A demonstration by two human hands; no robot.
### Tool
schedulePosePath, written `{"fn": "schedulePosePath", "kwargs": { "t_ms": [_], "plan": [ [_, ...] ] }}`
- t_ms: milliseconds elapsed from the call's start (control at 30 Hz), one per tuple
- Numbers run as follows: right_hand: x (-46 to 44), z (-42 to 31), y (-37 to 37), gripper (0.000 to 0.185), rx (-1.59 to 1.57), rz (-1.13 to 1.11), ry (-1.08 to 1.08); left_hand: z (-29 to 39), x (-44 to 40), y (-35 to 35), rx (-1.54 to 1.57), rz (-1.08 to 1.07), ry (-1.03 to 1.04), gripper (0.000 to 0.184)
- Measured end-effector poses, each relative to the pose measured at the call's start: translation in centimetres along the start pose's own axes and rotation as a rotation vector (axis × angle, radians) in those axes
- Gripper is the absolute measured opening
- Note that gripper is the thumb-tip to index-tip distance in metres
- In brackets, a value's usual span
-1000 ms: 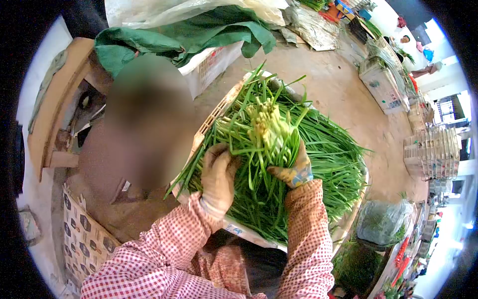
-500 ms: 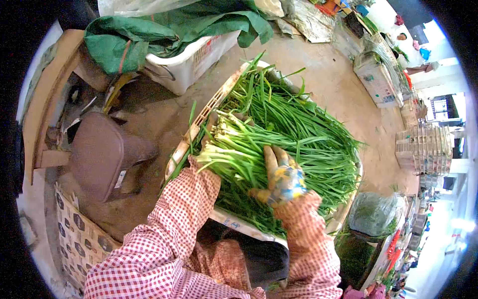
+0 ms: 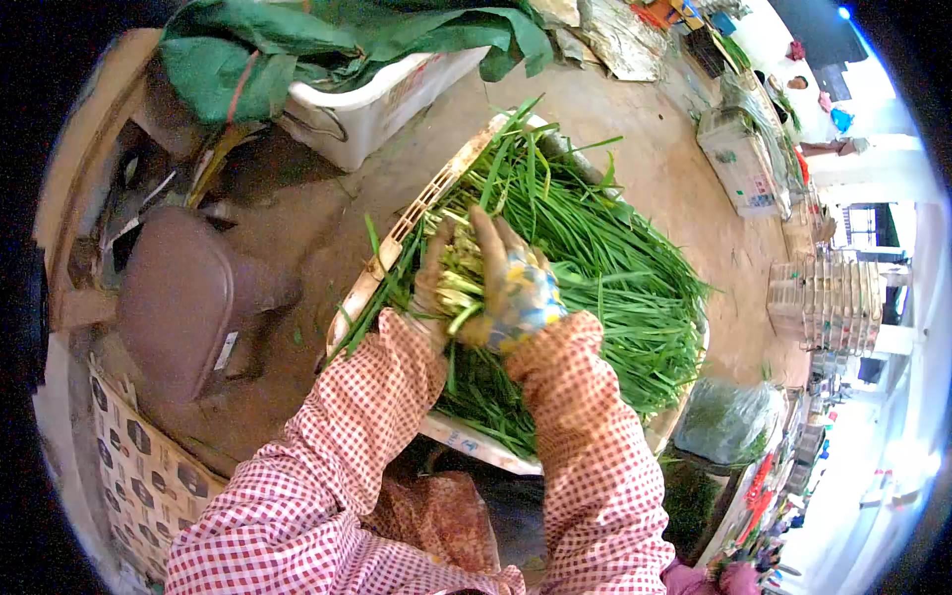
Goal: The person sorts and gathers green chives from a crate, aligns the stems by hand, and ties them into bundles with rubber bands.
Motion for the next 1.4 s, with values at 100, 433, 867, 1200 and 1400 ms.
{"fn": "schedulePosePath", "kwargs": {
  "t_ms": [100, 433, 867, 1200, 1400],
  "plan": [
    [1.2, 0.6, 0.1, 0.111, -0.087, 0.028, -0.021, -0.4, -0.1, -0.5, -0.163, -0.016, 0.133, 0.06],
    [2.2, 6.8, -2.9, 0.089, -1.014, 0.207, 0.117, -2.7, 0.0, 1.9, -0.906, -0.458, 0.43, 0.11],
    [2.5, 0.2, -6.3, 0.118, -0.279, -0.006, -0.129, -7.1, -0.2, 2.7, 0.245, -0.569, -0.393, 0.067],
    [3.0, 2.2, -4.0, 0.061, -0.187, 0.345, 0.046, -5.3, 0.9, 1.8, -0.593, -0.373, 0.003, 0.091],
    [9.5, 3.9, -9.1, 0.047, -0.629, 0.572, 0.016, -1.1, 0.7, 2.6, -0.712, -0.478, 0.257, 0.065]
  ]
}}
Point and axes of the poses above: each hand's wrist, its own x-axis away from the middle knuckle, its own y-axis out of the palm, z = x × y, the point moved 5 cm from there along -x, towards the middle knuckle, and after that the axes turned 3 degrees about -x, right-handed, at the moved point
